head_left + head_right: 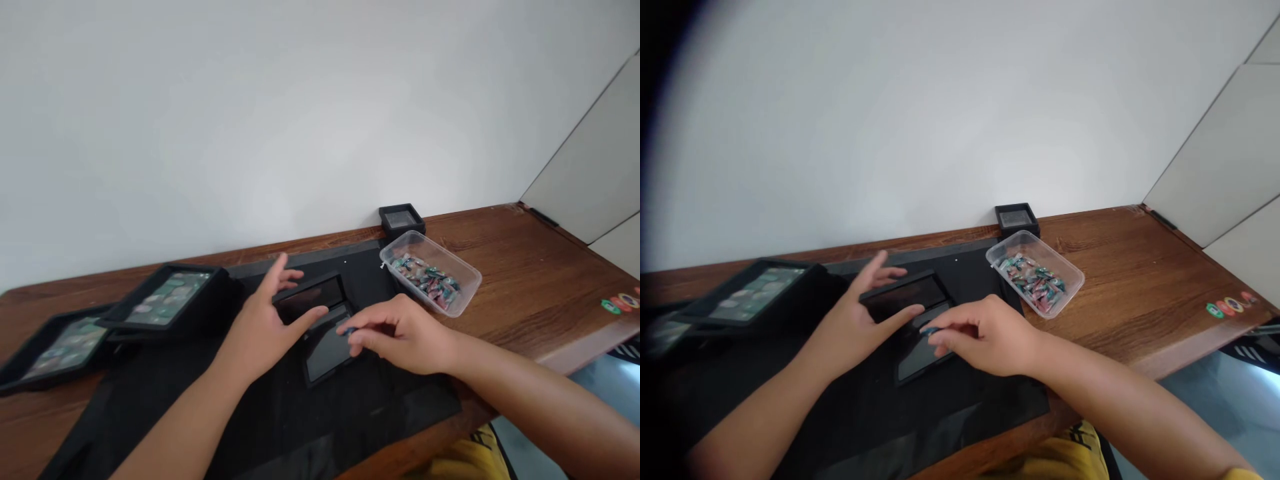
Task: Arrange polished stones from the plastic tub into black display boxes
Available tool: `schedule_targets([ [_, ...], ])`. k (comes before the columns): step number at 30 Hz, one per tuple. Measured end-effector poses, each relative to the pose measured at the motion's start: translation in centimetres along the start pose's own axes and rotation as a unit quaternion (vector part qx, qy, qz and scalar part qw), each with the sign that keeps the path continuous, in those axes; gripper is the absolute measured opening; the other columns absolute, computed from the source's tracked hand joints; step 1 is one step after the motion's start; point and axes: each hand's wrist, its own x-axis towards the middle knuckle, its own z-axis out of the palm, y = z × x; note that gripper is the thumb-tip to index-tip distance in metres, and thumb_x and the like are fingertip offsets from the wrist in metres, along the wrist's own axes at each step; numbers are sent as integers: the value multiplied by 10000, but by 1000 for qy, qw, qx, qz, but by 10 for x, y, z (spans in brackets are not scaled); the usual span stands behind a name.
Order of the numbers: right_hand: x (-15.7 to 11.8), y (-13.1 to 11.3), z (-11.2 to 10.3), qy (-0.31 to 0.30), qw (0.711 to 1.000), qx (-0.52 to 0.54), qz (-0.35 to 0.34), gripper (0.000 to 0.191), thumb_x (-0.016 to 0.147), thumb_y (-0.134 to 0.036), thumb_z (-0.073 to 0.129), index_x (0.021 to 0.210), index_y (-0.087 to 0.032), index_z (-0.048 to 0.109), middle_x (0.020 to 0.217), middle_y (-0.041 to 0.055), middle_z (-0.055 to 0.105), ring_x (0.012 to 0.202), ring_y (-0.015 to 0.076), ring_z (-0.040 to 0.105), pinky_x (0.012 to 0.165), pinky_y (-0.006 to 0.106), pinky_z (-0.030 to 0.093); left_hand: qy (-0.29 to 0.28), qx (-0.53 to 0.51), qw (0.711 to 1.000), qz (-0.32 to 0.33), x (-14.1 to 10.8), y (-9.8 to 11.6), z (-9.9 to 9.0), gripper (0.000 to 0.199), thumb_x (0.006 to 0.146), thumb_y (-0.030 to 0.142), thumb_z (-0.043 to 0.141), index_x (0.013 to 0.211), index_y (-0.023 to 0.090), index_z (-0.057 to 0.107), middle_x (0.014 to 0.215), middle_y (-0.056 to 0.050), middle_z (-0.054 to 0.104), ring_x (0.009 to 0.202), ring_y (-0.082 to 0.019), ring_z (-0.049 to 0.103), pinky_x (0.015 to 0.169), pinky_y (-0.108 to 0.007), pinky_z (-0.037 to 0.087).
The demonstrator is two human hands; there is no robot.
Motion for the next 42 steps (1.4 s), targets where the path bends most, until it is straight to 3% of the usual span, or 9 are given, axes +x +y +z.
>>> schedule_targets([
  [3, 3, 1, 0, 37, 989, 138, 33, 379, 959, -502, 701, 1125, -177, 804, 804, 41, 797, 560, 98, 619, 479, 196, 475, 84, 38, 993, 73, -6, 8, -10, 1169, 795, 635, 776, 1692, 300, 106, 1485, -145, 618, 1316, -383, 632, 1138, -615, 483],
  [7, 6, 1, -4, 56, 967, 240, 62, 457, 878, -582, 777, 1113, -190, 795, 794, 25, 788, 470, 63, 537, 394, 171, 420, 137, 57, 971, 188, -20, 28, -15, 1052, 874, 619, 712, 1688, 377, 92, 1565, -103, 530, 1457, -382, 516, 1252, -610, 390],
  [11, 6, -1, -6, 39, 959, 271, 79, 474, 834, -605, 815, 1050, -184, 791, 762, 7, 771, 476, 59, 544, 398, 163, 429, 197, 105, 930, 292, -37, 55, -7, 705, 887, 509, 748, 1513, 391, 445, 1307, -52, 727, 1331, -347, 636, 1255, -622, 395],
  [14, 6, -4, -5, -3, 959, 268, 92, 455, 794, -606, 850, 908, -173, 768, 718, -15, 730, 496, 49, 548, 427, 147, 434, 178, 134, 908, 356, -42, 68, -2, 517, 872, 370, 803, 1349, 355, 604, 1170, -32, 805, 1219, -332, 702, 1206, -608, 443],
  [17, 6, -6, -3, -28, 961, 258, 98, 451, 763, -583, 885, 781, -166, 715, 697, -29, 684, 536, 52, 553, 452, 143, 432, 164, 137, 903, 372, -42, 72, 0, 406, 900, 347, 789, 1283, 315, 659, 1130, -30, 827, 1172, -316, 721, 1188, -581, 455],
  [22, 5, -3, 0, -36, 971, 222, 80, 498, 790, -644, 838, 802, -160, 721, 707, -30, 632, 603, 66, 524, 523, 177, 436, 163, 78, 912, 367, -41, 72, 0, 238, 942, 258, 763, 1168, 226, 696, 1096, -62, 828, 1158, -284, 712, 1161, -535, 484],
  [27, 4, 0, 1, -53, 976, 200, 63, 532, 837, -684, 773, 792, -157, 715, 804, 2, 684, 742, 101, 574, 749, 261, 507, 140, 58, 919, 365, -40, 71, 0, 176, 941, 215, 758, 1110, 226, 709, 1073, -63, 815, 1153, -285, 704, 1129, -531, 504],
  [38, 4, -4, 0, -74, 976, 187, 82, 449, 837, -603, 813, 782, -166, 723, 810, 4, 710, 796, 135, 644, 797, 285, 526, 114, 51, 922, 368, -36, 66, -5, 114, 949, 253, 761, 1044, 237, 699, 1128, -70, 769, 1185, -286, 670, 1030, -479, 555],
  [42, 2, -4, -1, -94, 974, 194, 63, 398, 896, -551, 778, 975, -162, 750, 838, 0, 727, 801, 119, 661, 839, 292, 544, 121, 37, 914, 386, -35, 66, -7, 134, 943, 237, 764, 1064, 220, 707, 992, -48, 799, 1060, -252, 711, 984, -428, 574],
])
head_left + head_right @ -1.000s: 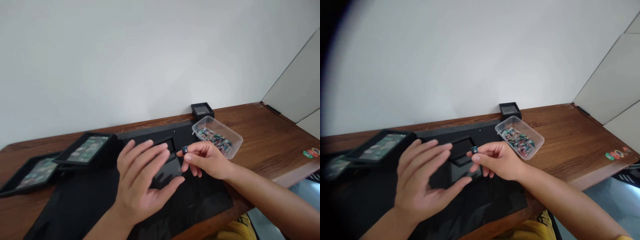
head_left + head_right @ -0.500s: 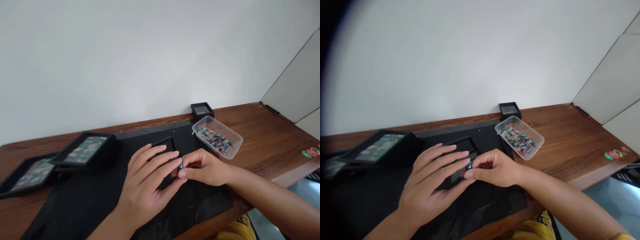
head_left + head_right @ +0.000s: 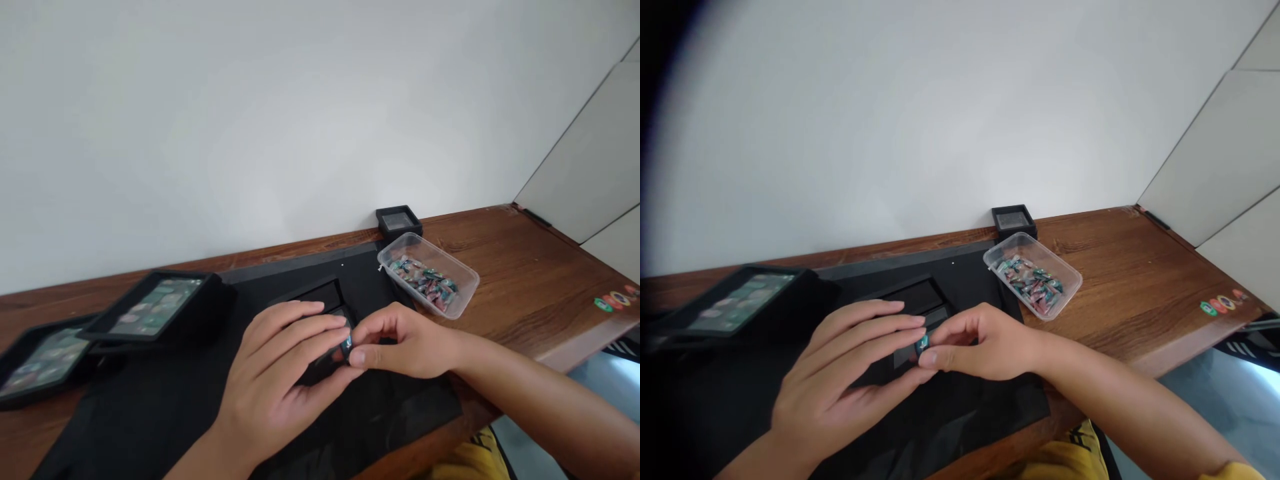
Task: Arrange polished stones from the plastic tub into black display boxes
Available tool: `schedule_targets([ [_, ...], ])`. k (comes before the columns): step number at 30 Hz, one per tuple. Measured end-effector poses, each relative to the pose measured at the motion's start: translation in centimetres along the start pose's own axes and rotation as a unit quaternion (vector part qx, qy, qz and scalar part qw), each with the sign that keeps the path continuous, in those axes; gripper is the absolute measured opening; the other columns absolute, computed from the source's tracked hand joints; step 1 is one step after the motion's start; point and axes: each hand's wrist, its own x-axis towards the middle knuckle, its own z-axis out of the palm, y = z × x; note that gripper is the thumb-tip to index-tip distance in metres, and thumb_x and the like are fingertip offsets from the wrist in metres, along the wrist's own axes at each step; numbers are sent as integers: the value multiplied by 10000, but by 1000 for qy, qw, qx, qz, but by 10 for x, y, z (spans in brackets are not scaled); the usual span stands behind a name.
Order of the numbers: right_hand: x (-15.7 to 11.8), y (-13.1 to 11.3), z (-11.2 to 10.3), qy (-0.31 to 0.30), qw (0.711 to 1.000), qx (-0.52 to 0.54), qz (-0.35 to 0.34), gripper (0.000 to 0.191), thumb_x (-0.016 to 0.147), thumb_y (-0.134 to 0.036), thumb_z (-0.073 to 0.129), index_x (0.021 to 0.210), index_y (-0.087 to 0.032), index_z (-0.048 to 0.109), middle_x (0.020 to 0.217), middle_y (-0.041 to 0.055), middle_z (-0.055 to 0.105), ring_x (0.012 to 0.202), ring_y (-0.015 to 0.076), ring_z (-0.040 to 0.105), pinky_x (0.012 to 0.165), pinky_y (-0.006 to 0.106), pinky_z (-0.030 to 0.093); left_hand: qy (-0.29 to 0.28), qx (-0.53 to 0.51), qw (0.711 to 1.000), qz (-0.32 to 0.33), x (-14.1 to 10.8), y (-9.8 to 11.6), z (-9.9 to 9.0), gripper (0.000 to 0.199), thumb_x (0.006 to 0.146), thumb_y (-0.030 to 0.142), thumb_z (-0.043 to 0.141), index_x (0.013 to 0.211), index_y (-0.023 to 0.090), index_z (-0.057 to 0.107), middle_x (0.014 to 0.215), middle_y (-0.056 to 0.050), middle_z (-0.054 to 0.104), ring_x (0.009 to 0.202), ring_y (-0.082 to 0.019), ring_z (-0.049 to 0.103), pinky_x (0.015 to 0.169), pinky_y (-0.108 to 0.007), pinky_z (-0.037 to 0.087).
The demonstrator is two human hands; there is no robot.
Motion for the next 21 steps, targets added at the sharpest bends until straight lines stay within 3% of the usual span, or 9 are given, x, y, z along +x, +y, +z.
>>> schedule_targets([
  [4, -13, -15, -11, 3, 999, -30, -37, 445, 983, -464, 710, 1324, -180, 676, 1019, 49, 782, 909, 125, 715, 896, 310, 564, -7, -32, 999, -6, 2, -5, -6, 160, 945, 286, 771, 1076, 214, 712, 969, -42, 800, 952, -218, 732, 882, -365, 595],
  [6, -22, -26, -24, 50, 994, -62, -74, 398, 1010, -465, 675, 1291, -185, 701, 1042, 70, 794, 925, 136, 728, 854, 293, 579, -26, -50, 998, -20, 2, -8, -8, 161, 955, 331, 765, 1064, 223, 717, 948, -25, 794, 875, -187, 737, 821, -329, 593],
  [8, -31, -36, -41, 139, 977, -122, -105, 342, 1024, -460, 654, 1237, -204, 732, 1010, 66, 799, 853, 134, 722, 773, 273, 579, -52, -63, 996, -33, 2, -10, -10, 184, 975, 397, 738, 1051, 230, 723, 891, -1, 781, 795, -155, 728, 765, -295, 582],
  [10, -36, -39, -60, 258, 935, -203, -135, 300, 1012, -437, 665, 1191, -212, 748, 958, 54, 796, 791, 137, 705, 722, 273, 565, -83, -69, 993, -45, 0, -13, -9, 218, 997, 443, 699, 1052, 235, 733, 800, 26, 750, 706, -129, 698, 708, -270, 564],
  [13, -37, -33, -82, 404, 834, -352, -131, 263, 974, -385, 684, 1134, -194, 769, 866, 42, 774, 732, 148, 669, 684, 289, 533, -144, -63, 985, -72, -5, -19, -6, 270, 1015, 492, 652, 1030, 249, 769, 696, 47, 700, 623, -125, 653, 660, -272, 540],
  [14, -35, -30, -87, 415, 811, -396, -117, 262, 957, -370, 692, 1128, -189, 775, 846, 39, 768, 702, 147, 649, 668, 291, 520, -168, -56, 981, -82, -8, -21, -5, 299, 1018, 515, 633, 1015, 257, 784, 681, 45, 693, 614, -132, 650, 662, -281, 539],
  [16, -32, -23, -92, 406, 795, -439, -100, 292, 947, -357, 681, 1160, -180, 773, 860, 45, 776, 662, 140, 627, 643, 289, 506, -211, -39, 971, -105, -12, -24, -3, 365, 1020, 567, 593, 996, 273, 810, 670, 38, 691, 612, -146, 657, 668, -295, 539],
  [21, -26, -17, -91, 333, 818, -463, -73, 261, 965, -291, 624, 1138, -212, 802, 1021, 69, 828, 832, 192, 737, 732, 315, 562, -297, -8, 936, -188, -14, -27, -3, 352, 944, 600, 633, 994, 322, 843, 620, 43, 668, 536, -146, 613, 560, -267, 479],
])
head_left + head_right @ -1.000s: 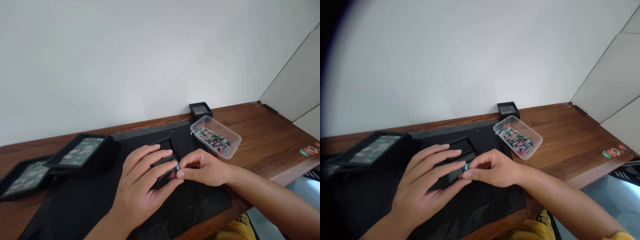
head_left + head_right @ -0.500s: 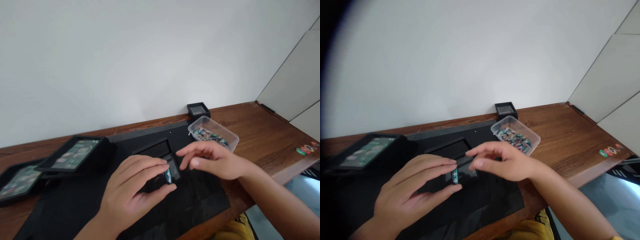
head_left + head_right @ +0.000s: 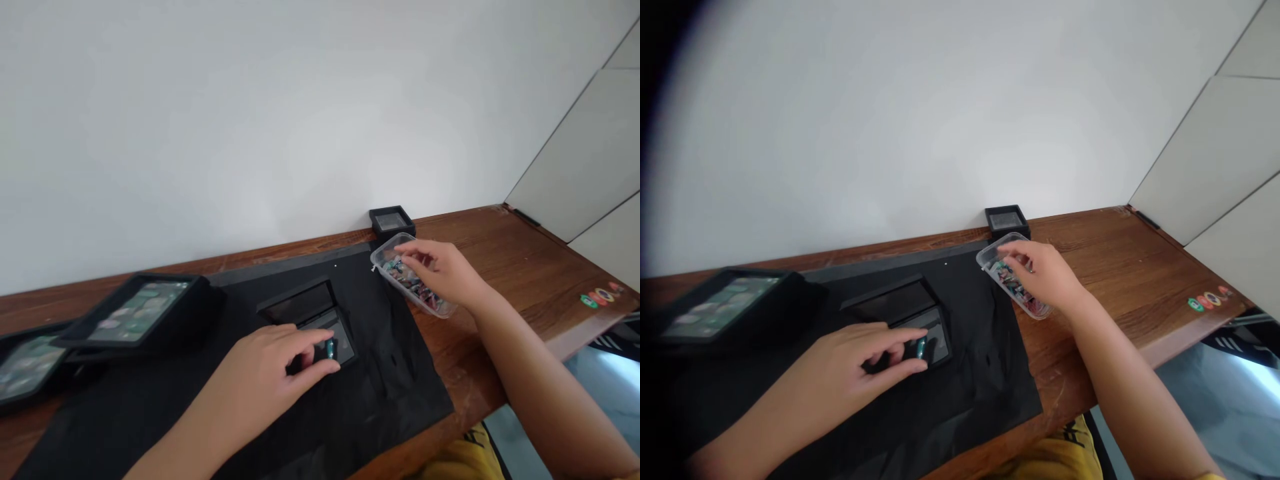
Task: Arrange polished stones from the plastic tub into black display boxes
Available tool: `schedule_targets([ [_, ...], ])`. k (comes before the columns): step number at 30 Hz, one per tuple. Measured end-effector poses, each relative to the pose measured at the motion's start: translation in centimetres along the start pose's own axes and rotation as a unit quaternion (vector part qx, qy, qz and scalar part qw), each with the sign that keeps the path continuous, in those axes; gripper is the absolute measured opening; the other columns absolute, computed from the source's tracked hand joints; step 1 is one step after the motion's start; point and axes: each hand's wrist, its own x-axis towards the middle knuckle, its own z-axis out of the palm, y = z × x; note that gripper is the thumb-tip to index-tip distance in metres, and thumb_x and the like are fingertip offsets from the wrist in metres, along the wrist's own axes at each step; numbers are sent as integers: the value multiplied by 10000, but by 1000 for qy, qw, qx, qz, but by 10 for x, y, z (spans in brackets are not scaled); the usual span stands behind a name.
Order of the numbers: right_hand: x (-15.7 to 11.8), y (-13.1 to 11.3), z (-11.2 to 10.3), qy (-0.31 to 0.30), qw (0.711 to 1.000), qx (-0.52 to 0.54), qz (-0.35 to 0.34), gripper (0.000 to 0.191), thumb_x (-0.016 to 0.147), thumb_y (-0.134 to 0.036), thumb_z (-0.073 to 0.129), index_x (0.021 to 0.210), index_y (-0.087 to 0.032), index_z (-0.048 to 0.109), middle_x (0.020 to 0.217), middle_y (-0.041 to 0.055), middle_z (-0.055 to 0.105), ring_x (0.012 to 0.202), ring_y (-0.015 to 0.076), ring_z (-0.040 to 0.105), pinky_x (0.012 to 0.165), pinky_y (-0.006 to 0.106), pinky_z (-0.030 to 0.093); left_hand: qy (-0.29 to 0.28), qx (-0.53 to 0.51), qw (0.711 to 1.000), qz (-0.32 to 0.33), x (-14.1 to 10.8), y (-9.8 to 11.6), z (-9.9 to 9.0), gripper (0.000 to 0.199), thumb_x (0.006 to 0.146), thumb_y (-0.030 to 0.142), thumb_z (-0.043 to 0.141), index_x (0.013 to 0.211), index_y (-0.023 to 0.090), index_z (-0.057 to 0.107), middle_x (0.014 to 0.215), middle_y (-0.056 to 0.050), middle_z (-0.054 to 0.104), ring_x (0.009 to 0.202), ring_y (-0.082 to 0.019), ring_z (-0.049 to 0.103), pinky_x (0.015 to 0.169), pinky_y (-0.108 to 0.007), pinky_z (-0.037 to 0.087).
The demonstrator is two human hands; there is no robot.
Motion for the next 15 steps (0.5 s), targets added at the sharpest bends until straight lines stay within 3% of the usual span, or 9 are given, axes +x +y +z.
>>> schedule_targets([
  [3, 0, -1, -1, -70, 997, -34, 20, 263, 962, -231, 617, 1134, -227, 816, 1164, 72, 822, 1029, 233, 761, 898, 376, 588, -36, -3, 998, -45, 1, 3, -4, 297, 897, 549, 659, 984, 335, 844, 554, 63, 629, 471, -135, 564, 505, -253, 425],
  [7, 0, -2, -2, -127, 984, -108, 59, 495, 908, -194, 692, 1402, -210, 700, 1371, 114, 742, 1163, 282, 726, 1054, 465, 550, -19, -4, 998, -61, 2, 6, -7, 257, 846, 477, 665, 964, 329, 837, 568, 58, 652, 479, -147, 586, 495, -260, 405],
  [10, -1, -2, -2, -143, 976, -148, 71, 607, 917, -226, 699, 1516, -234, 603, 1440, 134, 697, 1152, 300, 726, 1025, 482, 564, -11, 7, 997, -74, 2, 5, -7, 254, 831, 475, 658, 942, 324, 830, 590, 47, 666, 494, -157, 597, 496, -263, 403],
  [15, -1, -6, -2, -196, 956, -201, 84, 661, 964, -286, 657, 1602, -214, 499, 1365, 154, 735, 1135, 333, 734, 961, 467, 571, -43, 19, 993, -112, 0, 2, -4, 313, 857, 491, 610, 1000, 318, 829, 598, 36, 656, 521, -178, 610, 523, -276, 418],
])
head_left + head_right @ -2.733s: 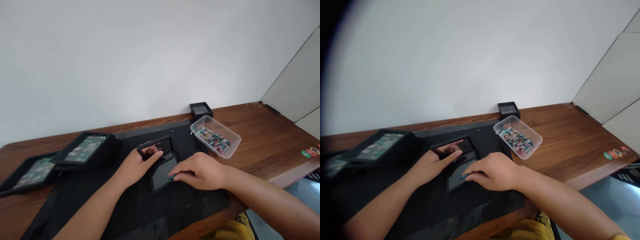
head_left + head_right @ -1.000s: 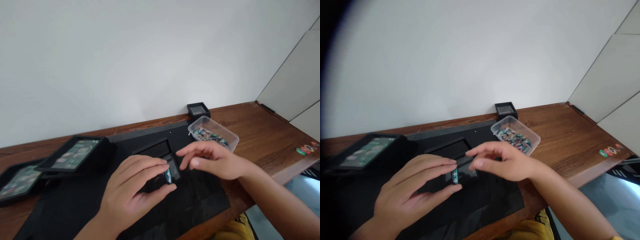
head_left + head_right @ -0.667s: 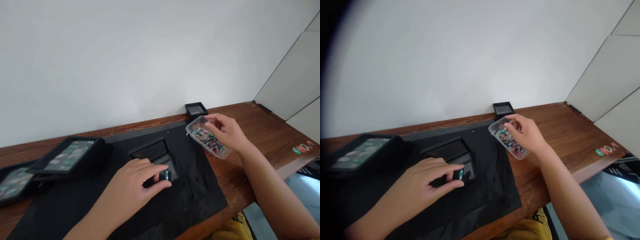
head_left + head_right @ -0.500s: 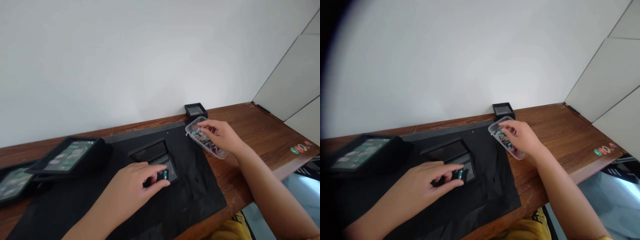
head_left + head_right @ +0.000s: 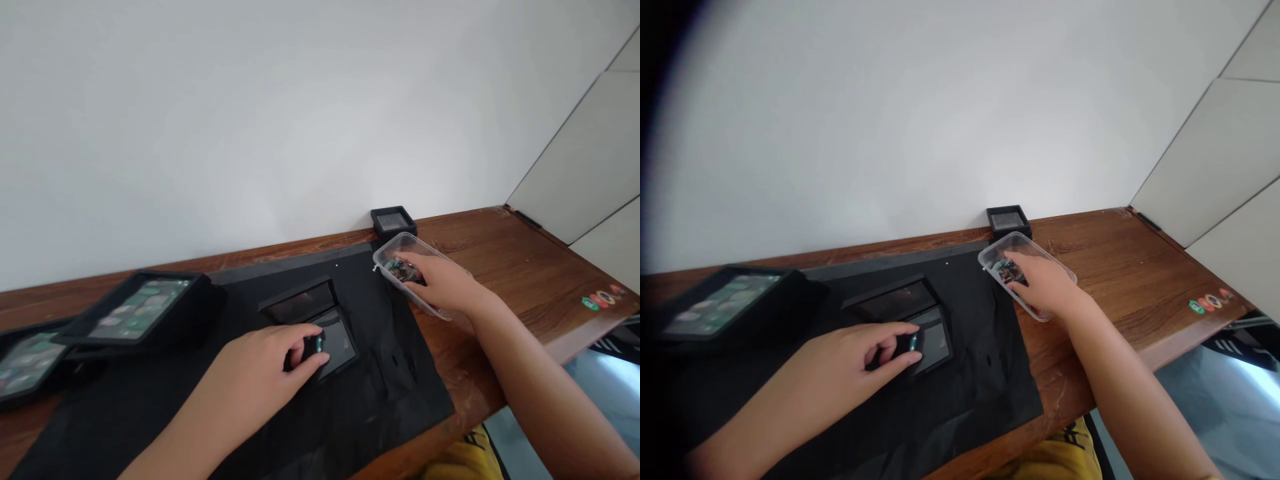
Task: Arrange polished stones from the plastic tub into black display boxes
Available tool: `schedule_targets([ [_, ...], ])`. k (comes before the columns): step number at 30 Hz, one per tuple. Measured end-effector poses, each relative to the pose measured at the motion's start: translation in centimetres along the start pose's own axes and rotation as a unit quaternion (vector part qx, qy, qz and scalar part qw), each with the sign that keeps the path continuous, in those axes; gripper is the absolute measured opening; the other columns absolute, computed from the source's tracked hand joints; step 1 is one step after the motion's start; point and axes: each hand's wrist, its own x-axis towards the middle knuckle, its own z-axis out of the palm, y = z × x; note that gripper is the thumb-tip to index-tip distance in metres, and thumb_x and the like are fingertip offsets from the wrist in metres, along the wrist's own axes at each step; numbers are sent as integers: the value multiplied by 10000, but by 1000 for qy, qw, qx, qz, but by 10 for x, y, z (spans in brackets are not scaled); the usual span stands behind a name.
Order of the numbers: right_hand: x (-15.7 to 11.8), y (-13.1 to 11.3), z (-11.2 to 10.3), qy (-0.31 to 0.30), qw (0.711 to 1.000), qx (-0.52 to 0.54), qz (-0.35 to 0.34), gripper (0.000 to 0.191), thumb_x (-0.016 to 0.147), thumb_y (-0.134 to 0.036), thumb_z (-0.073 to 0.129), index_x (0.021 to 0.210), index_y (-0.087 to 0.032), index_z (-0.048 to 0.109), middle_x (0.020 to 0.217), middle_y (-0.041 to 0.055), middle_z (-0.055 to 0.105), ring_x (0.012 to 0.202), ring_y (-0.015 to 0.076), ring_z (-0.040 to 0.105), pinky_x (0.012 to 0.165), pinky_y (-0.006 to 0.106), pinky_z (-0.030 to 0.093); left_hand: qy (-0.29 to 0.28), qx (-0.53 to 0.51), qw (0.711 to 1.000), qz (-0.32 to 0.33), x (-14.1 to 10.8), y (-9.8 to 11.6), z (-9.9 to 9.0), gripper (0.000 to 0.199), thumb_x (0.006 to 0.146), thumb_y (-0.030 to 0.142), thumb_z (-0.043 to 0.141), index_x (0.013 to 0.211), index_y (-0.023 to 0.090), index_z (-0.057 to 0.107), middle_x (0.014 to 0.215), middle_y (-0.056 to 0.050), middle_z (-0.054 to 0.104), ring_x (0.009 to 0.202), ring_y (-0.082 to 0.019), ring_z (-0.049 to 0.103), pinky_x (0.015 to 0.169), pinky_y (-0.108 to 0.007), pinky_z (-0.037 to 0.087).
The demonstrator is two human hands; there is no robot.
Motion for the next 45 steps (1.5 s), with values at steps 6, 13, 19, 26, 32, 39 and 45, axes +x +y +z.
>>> schedule_targets([
  [6, 1, -2, 0, -24, 999, -27, 8, 649, 985, -291, 616, 1616, -224, 478, 1450, 143, 691, 1267, 358, 685, 1019, 488, 542, -17, 5, 1000, -14, -1, -3, 1, 340, 865, 513, 598, 1022, 314, 826, 613, 30, 652, 527, -182, 610, 531, -279, 412],
  [13, 1, -3, -1, -14, 1000, -11, 6, 589, 939, -251, 665, 1523, -252, 586, 1351, 114, 753, 1188, 323, 719, 976, 447, 551, -21, -11, 1000, -9, -1, -3, 1, 348, 866, 509, 597, 1044, 308, 819, 622, 33, 680, 523, -176, 632, 522, -270, 406],
  [19, 2, -8, -3, -6, 1000, -11, 13, 303, 939, -222, 659, 1221, -238, 766, 1159, 91, 808, 1007, 277, 741, 878, 393, 545, -7, -14, 1000, 5, -1, -1, -2, 316, 853, 490, 620, 1009, 310, 828, 594, 38, 680, 502, -171, 632, 500, -261, 399],
  [26, 5, -3, 0, -17, 998, -35, -45, 269, 969, -192, 605, 1127, -241, 817, 1260, 68, 791, 1193, 291, 707, 1007, 409, 530, -21, -7, 1000, -9, 0, -1, -1, 345, 848, 498, 605, 1023, 307, 834, 627, 20, 692, 530, -187, 646, 519, -273, 423],
  [32, 6, 0, 5, 2, 998, -54, -26, 349, 968, -121, 560, 1121, -283, 829, 1209, 53, 808, 1148, 255, 720, 965, 351, 544, 0, -3, 1000, 0, -1, -3, 1, 342, 854, 509, 602, 1014, 317, 836, 641, 13, 703, 524, -183, 636, 513, -269, 423],
  [39, 4, -5, 2, 0, 997, -78, 13, 449, 895, -36, 560, 1189, -261, 815, 1268, 86, 786, 1153, 318, 714, 925, 412, 559, 16, -2, 1000, 10, -2, -4, 0, 284, 834, 492, 649, 990, 348, 838, 656, 23, 708, 529, -176, 649, 516, -259, 427],
  [45, 3, -10, -1, -7, 995, -86, 51, 396, 911, -93, 599, 1190, -275, 814, 1290, 84, 775, 1208, 348, 692, 946, 442, 551, 26, -4, 1000, 17, -3, -5, 2, 273, 843, 472, 636, 989, 357, 835, 673, 18, 713, 537, -180, 647, 520, -267, 434],
])
